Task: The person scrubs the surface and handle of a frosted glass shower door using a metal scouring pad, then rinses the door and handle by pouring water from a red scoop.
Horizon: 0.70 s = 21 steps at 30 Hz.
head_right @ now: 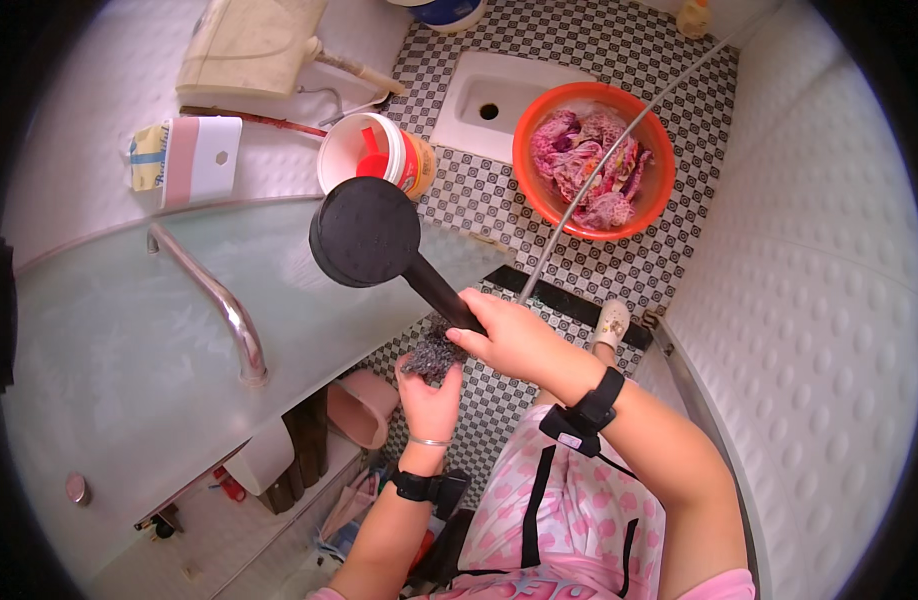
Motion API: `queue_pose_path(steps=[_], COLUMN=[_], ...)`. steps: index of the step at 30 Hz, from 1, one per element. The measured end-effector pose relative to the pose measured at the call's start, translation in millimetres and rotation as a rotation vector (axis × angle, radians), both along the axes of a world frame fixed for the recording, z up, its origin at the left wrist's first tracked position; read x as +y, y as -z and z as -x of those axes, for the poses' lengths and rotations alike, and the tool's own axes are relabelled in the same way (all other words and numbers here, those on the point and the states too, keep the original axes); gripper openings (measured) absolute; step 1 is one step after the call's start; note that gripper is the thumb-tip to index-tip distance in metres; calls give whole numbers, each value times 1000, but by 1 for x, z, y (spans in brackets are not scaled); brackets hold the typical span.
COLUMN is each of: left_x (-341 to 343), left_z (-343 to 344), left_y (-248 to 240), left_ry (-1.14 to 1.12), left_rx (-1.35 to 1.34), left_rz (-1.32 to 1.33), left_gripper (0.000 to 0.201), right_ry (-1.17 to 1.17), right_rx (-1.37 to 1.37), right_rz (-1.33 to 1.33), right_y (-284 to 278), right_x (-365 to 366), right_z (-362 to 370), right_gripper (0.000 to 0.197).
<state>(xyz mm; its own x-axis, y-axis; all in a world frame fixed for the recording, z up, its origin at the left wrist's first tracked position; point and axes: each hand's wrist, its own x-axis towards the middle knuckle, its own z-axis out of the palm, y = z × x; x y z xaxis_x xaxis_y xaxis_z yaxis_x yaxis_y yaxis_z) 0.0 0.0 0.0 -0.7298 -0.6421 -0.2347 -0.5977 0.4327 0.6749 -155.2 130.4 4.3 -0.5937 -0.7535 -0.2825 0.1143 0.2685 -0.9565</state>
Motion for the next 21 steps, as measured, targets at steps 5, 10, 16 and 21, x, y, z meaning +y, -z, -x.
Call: queue_pose_path(steps=[5,10,16,21], left_x=[2,9,21,44], left_z=[-1,9,32,60], left_y=[-1,-1,-2,5], left_ry=[12,70,139,177], left_rx=[19,-1,7,-51], left_rz=[12,95,121,75], left_gripper=[43,41,41,43], right_ry=[-77,-36,114,288], right_rx=[110,211,281,295], right_rz=[-75,-176,-434,-612], right_y=[0,17,37,72], right_x=[20,38,59,95], right_z=[0,-6,-4,24], right_gripper=[37,36,34,33])
